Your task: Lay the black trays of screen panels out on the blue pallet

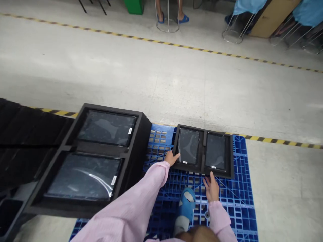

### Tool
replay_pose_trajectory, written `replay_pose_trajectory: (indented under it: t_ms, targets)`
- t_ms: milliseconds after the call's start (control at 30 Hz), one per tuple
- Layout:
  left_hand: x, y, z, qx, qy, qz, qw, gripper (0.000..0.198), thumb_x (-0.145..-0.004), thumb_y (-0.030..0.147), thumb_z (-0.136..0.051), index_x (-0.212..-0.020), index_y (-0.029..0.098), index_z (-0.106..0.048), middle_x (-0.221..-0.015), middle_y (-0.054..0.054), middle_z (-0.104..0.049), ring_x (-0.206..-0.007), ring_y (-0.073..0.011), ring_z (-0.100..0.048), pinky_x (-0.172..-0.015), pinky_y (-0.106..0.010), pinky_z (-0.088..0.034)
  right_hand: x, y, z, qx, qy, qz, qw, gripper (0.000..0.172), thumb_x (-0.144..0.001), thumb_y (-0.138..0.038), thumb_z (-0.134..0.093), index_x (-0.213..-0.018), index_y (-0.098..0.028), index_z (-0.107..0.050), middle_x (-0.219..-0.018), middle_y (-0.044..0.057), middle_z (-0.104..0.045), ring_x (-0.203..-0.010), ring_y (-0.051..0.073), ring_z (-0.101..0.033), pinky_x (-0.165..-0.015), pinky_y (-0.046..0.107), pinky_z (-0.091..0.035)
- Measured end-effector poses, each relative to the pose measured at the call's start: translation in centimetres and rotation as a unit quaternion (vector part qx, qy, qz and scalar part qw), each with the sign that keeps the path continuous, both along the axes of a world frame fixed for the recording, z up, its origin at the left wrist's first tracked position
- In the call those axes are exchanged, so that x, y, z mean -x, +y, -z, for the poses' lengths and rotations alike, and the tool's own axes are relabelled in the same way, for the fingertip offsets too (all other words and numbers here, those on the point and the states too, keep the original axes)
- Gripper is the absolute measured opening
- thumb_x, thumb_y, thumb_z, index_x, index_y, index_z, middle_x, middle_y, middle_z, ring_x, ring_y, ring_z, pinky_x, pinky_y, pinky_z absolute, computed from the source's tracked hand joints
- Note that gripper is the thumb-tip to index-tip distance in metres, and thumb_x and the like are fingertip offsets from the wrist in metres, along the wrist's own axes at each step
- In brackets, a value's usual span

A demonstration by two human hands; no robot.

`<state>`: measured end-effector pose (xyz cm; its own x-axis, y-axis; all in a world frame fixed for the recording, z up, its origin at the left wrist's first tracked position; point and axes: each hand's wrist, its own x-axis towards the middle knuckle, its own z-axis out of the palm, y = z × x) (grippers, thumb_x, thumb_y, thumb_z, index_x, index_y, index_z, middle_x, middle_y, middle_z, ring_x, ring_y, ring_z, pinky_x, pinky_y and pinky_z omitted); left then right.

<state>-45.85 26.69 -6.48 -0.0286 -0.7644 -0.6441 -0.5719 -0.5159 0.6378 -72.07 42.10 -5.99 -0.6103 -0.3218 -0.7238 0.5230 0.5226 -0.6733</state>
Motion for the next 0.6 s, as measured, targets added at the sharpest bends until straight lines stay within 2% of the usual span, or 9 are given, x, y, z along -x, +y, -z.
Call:
replay_pose_trajectory:
  t_ms: [33,100,233,333,400,500,567,600]
  targets:
    - [0.1,0.3,0.9,0.000,0.010,-0.042,0.999,0.053,-0.084,0.048,-0.075,-0.122,0.012,-0.067,-0.132,-0.028,-0.069,-0.134,-0.0387,-0.061,-0.112,-0.046,-0.046,-0.4,-0.5,0.1,0.018,-0.020,0.000,1.000,0.063,-0.061,-0.063,-0.086,-0.102,-0.021,-0.062,-0.110,0.008,-0.071,-0.110,0.025,-0.071,-0.095,0.038,-0.063]
    - [0.0,1.0,1.8,-0.012,0.017,-0.113,0.993,0.059,-0.082,0.050,-0.079,-0.124,0.012,-0.064,-0.133,-0.026,-0.069,-0.131,-0.0356,-0.064,-0.111,-0.043,-0.047,-1.3,-1.9,0.3,0.029,-0.035,-0.013,0.999,0.066,-0.063,-0.066,-0.082,-0.108,-0.021,-0.062,-0.122,0.012,-0.071,-0.117,0.026,-0.070,-0.098,0.036,-0.062]
    - [0.4,2.5,1.2,-0.067,0.130,-0.204,0.968,0.074,-0.069,0.052,-0.092,-0.122,0.012,-0.060,-0.123,-0.024,-0.074,-0.115,-0.0333,-0.072,-0.105,-0.043,-0.053,-1.7,-3.9,0.8,0.006,0.036,-0.070,0.997,0.077,-0.066,-0.079,-0.066,-0.113,-0.018,-0.065,-0.125,0.018,-0.072,-0.121,0.030,-0.071,-0.097,0.038,-0.062]
    - [1.7,4.5,-0.4,-0.107,0.282,-0.224,0.927,0.080,-0.059,0.051,-0.098,-0.120,0.015,-0.060,-0.124,-0.020,-0.075,-0.115,-0.0318,-0.072,-0.106,-0.042,-0.054,-0.5,-3.5,-0.2,0.013,0.130,-0.149,0.980,0.077,-0.076,-0.085,-0.048,-0.114,-0.021,-0.070,-0.117,0.014,-0.076,-0.116,0.030,-0.073,-0.093,0.043,-0.064]
    - [2.9,6.6,-1.7,-0.119,0.344,-0.241,0.900,0.080,-0.054,0.047,-0.100,-0.117,0.018,-0.062,-0.125,-0.017,-0.075,-0.119,-0.0314,-0.071,-0.109,-0.043,-0.052,0.6,-2.5,-1.7,0.012,0.183,-0.189,0.965,0.071,-0.076,-0.083,-0.047,-0.114,-0.028,-0.072,-0.113,0.009,-0.077,-0.116,0.031,-0.072,-0.090,0.045,-0.065]
    - [4.5,9.7,-3.8,-0.120,0.376,-0.288,0.872,0.079,-0.048,0.038,-0.102,-0.114,0.019,-0.062,-0.118,-0.015,-0.077,-0.117,-0.0324,-0.071,-0.110,-0.047,-0.051,2.6,-0.4,-4.0,0.007,0.263,-0.252,0.931,0.069,-0.065,-0.076,-0.064,-0.115,-0.031,-0.072,-0.110,0.010,-0.075,-0.123,0.039,-0.067,-0.092,0.053,-0.063]
    - [5.2,11.1,-5.3,-0.102,0.399,-0.308,0.858,0.075,-0.049,0.034,-0.100,-0.111,0.019,-0.061,-0.116,-0.014,-0.077,-0.116,-0.0324,-0.071,-0.110,-0.048,-0.051,4.1,0.7,-4.6,0.008,0.311,-0.287,0.906,0.079,-0.056,-0.071,-0.072,-0.120,-0.026,-0.069,-0.102,0.015,-0.073,-0.128,0.049,-0.061,-0.101,0.064,-0.055]
    - [5.3,11.6,-6.2,-0.089,0.410,-0.313,0.852,0.073,-0.050,0.031,-0.100,-0.110,0.018,-0.061,-0.116,-0.014,-0.076,-0.116,-0.0320,-0.071,-0.110,-0.048,-0.051,4.8,1.1,-4.7,0.017,0.349,-0.311,0.884,0.086,-0.056,-0.072,-0.070,-0.125,-0.022,-0.067,-0.100,0.016,-0.072,-0.126,0.053,-0.061,-0.103,0.069,-0.052]
